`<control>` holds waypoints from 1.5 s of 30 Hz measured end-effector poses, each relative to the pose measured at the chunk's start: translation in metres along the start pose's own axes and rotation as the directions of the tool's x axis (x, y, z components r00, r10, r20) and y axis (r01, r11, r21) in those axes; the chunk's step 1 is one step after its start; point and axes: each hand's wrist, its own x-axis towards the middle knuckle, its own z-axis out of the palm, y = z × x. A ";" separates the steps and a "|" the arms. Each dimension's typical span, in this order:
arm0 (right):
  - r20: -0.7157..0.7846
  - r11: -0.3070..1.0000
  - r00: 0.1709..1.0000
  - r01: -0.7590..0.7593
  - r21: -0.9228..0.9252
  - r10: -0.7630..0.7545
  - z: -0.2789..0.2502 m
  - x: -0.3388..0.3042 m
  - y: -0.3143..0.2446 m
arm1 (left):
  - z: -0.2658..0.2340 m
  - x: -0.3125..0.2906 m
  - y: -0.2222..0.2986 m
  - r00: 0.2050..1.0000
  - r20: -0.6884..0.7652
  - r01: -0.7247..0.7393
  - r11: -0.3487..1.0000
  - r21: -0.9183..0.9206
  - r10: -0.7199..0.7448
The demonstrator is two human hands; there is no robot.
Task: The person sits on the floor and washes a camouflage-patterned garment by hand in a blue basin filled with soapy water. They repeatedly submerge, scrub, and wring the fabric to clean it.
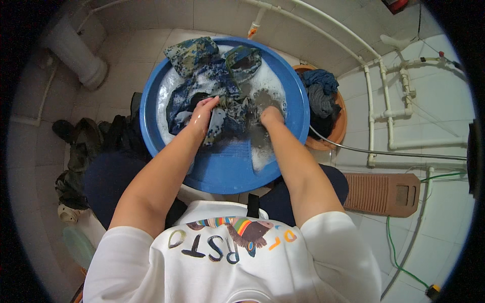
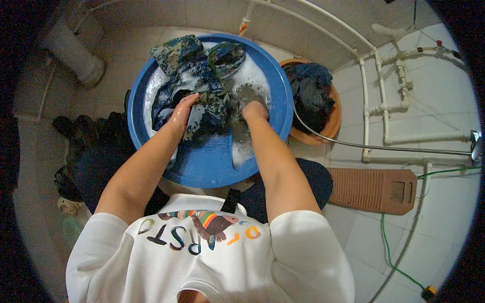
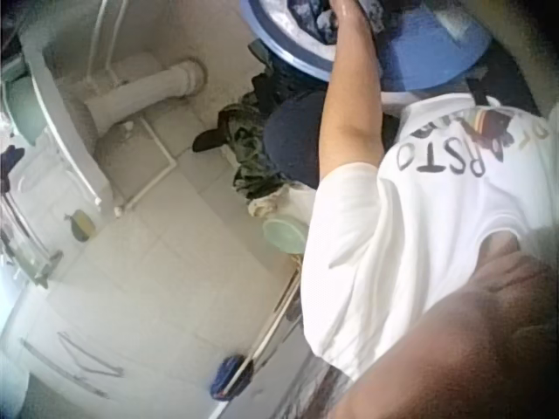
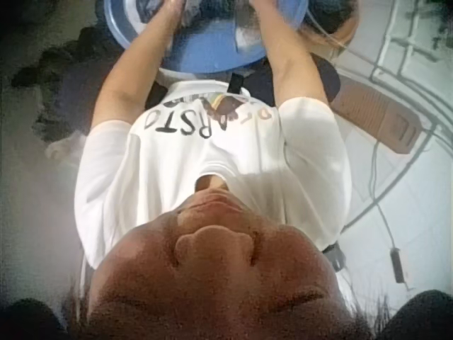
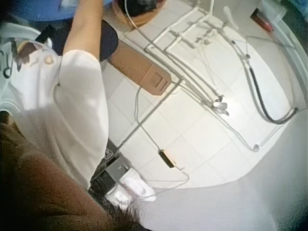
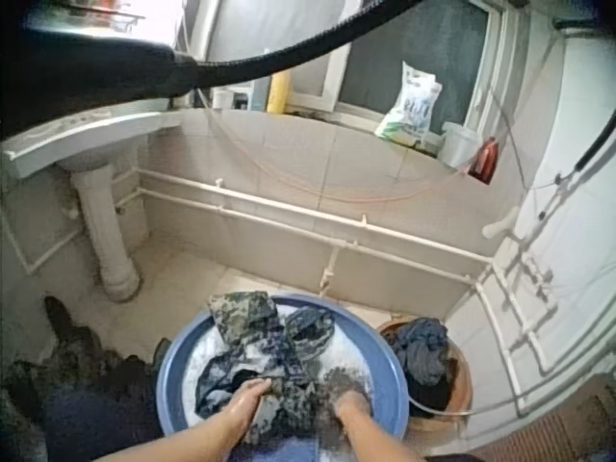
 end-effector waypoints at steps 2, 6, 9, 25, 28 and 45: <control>-0.359 0.983 0.932 0.101 0.150 -0.041 -0.009 -0.032 -0.035 | 0.001 0.006 -0.002 0.999 -0.035 -0.027 0.998 0.060 0.029; -0.555 0.732 0.667 0.665 0.145 -0.497 -0.023 -0.077 -0.099 | 0.001 0.001 0.003 0.988 0.087 0.148 0.960 -0.238 -0.130; -0.556 0.422 0.396 0.902 0.088 -0.731 -0.030 -0.127 -0.144 | -0.027 0.039 -0.022 0.949 0.244 0.291 0.847 -0.444 -0.199; -0.595 0.522 0.580 0.801 0.292 -0.557 -0.014 -0.136 -0.156 | -0.008 0.003 -0.029 0.975 0.182 0.167 0.964 -0.209 -0.130; -0.525 0.682 0.756 0.622 0.386 -0.392 -0.001 -0.095 -0.131 | -0.004 0.001 -0.030 0.984 0.102 0.162 0.970 -0.182 -0.145; -0.279 0.990 0.960 0.050 0.134 -0.011 -0.001 -0.031 -0.042 | -0.016 0.021 -0.023 0.987 -0.048 0.146 0.985 -0.094 -0.151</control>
